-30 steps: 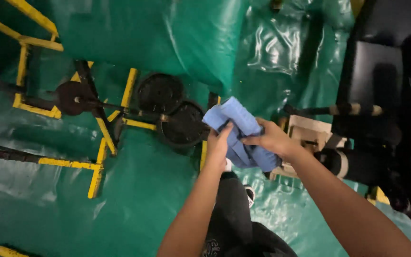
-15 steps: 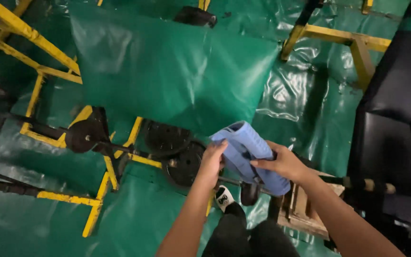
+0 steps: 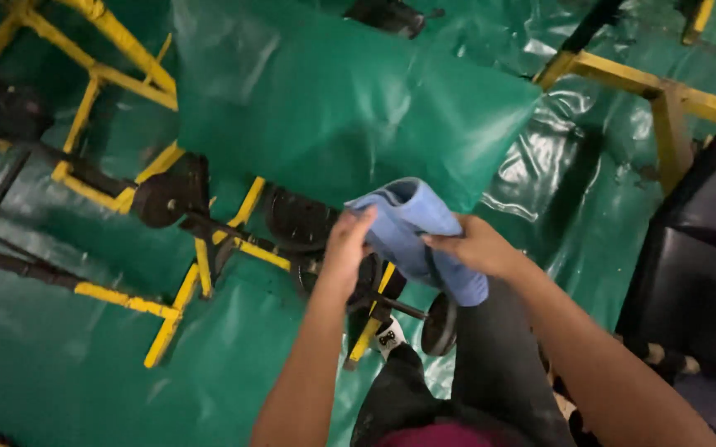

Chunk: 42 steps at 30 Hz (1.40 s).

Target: Clean gym equipment using a blue cloth.

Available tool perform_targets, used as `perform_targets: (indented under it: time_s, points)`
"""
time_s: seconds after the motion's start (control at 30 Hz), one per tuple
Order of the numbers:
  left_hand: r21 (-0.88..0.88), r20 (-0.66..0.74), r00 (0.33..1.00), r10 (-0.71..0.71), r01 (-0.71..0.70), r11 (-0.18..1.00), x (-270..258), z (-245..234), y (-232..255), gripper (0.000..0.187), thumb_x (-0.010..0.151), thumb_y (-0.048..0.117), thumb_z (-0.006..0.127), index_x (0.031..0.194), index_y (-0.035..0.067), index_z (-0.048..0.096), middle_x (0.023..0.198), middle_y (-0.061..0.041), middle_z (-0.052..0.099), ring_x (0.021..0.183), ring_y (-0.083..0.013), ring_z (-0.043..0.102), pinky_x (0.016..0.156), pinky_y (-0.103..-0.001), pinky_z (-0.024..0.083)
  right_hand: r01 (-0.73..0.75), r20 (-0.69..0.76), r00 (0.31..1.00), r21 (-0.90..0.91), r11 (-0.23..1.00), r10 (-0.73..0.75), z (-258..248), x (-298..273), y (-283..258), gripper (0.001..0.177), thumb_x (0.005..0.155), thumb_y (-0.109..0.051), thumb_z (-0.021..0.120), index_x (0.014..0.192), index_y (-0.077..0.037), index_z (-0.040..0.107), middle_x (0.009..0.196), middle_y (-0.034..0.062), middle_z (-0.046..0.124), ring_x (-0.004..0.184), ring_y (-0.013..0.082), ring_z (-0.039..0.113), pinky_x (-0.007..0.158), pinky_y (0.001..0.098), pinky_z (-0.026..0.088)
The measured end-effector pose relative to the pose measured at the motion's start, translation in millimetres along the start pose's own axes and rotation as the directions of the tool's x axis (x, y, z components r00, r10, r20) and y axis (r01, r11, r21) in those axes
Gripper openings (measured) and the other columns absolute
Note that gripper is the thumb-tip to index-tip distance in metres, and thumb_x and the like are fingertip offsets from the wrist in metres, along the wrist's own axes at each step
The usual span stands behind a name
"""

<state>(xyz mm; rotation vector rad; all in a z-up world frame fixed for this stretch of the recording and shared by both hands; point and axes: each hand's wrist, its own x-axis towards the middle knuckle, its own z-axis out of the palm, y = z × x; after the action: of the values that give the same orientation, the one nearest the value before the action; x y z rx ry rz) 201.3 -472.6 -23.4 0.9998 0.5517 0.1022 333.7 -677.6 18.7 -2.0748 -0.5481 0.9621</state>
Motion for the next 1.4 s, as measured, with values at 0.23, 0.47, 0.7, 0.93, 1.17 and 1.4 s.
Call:
perform_targets:
  time_s: [0.23, 0.47, 0.7, 0.93, 1.17, 1.4]
  points:
    - [-0.074, -0.297, 0.954, -0.046, 0.025, 0.997, -1.6, -49.7, -12.9, 0.042, 0.102, 0.042, 0.068, 0.132, 0.012, 0.065, 0.101, -0.003, 0.06, 0.086, -0.0142, 0.054, 0.072, -0.034, 0.04, 0.233, 0.144, 0.961, 0.026, 0.972, -0.235, 21.3, 35.2, -41.3, 0.051, 0.083, -0.038, 0.079, 0.122, -0.005, 0.071, 0.104, 0.0054, 0.079, 0.095, 0.0179, 0.072, 0.084, 0.0356, 0.054]
    - [-0.172, -0.391, 0.92, -0.013, -0.059, 0.983, 7.4, -29.9, 18.3, 0.036, 0.091, 0.032, 0.073, 0.121, 0.014, 0.066, 0.107, 0.005, 0.069, 0.098, -0.0128, 0.065, 0.08, -0.034, 0.051, 0.345, 0.201, 0.933, -0.281, 0.895, -0.297, -24.4, 78.5, -99.1, 0.054, 0.076, -0.039, 0.082, 0.116, -0.005, 0.07, 0.098, 0.0169, 0.075, 0.087, 0.0274, 0.074, 0.078, 0.0396, 0.056]
    - [0.067, -0.585, 0.773, 0.246, -0.256, 0.964, 110.6, 45.6, 36.7, 0.038, 0.091, 0.031, 0.074, 0.121, 0.007, 0.07, 0.113, 0.002, 0.07, 0.104, -0.0088, 0.063, 0.093, -0.026, 0.048, 0.512, 0.426, 0.828, -0.31, 0.801, -0.365, -141.1, 182.4, -134.7, 0.083, 0.063, -0.038, 0.092, 0.133, -0.006, 0.062, 0.112, 0.0188, 0.072, 0.095, 0.0357, 0.071, 0.081, 0.0423, 0.054]
    - [0.217, -0.829, 0.47, 0.303, -0.229, 0.949, 268.0, 191.7, 61.5, 0.055, 0.095, 0.039, 0.069, 0.133, 0.001, 0.061, 0.116, -0.006, 0.071, 0.106, -0.0163, 0.064, 0.095, -0.032, 0.051, 0.539, 0.641, 0.626, 0.057, 0.841, -0.445, -271.4, 326.4, -64.7, 0.056, 0.076, -0.036, 0.081, 0.121, -0.003, 0.072, 0.108, 0.011, 0.081, 0.104, 0.0251, 0.078, 0.091, 0.0365, 0.057]
    - [0.741, -0.65, 0.309, 0.694, 0.054, 0.67, 322.6, 222.0, 54.2, 0.076, 0.095, 0.031, 0.068, 0.157, 0.002, 0.034, 0.149, -0.02, 0.054, 0.138, -0.0398, 0.049, 0.114, -0.053, 0.035, 0.546, 0.628, 0.653, -0.001, 0.838, -0.424, -276.8, 366.6, -57.1, 0.054, 0.082, -0.036, 0.08, 0.128, -0.01, 0.066, 0.121, 0.0141, 0.071, 0.111, 0.0275, 0.071, 0.094, 0.0383, 0.054]
    - [0.718, -0.671, 0.369, 0.643, 0.106, 0.688, 325.3, 209.5, 46.9, 0.06, 0.1, 0.024, 0.062, 0.155, 0.012, 0.042, 0.156, -0.014, 0.05, 0.152, -0.0393, 0.037, 0.123, -0.06, 0.021, 0.725, 0.679, 0.468, 0.071, 0.685, -0.565, -265.8, 378.4, -57.8, 0.053, 0.087, -0.036, 0.072, 0.136, -0.016, 0.068, 0.13, 0.0191, 0.063, 0.12, 0.0383, 0.062, 0.104, 0.0438, 0.048]
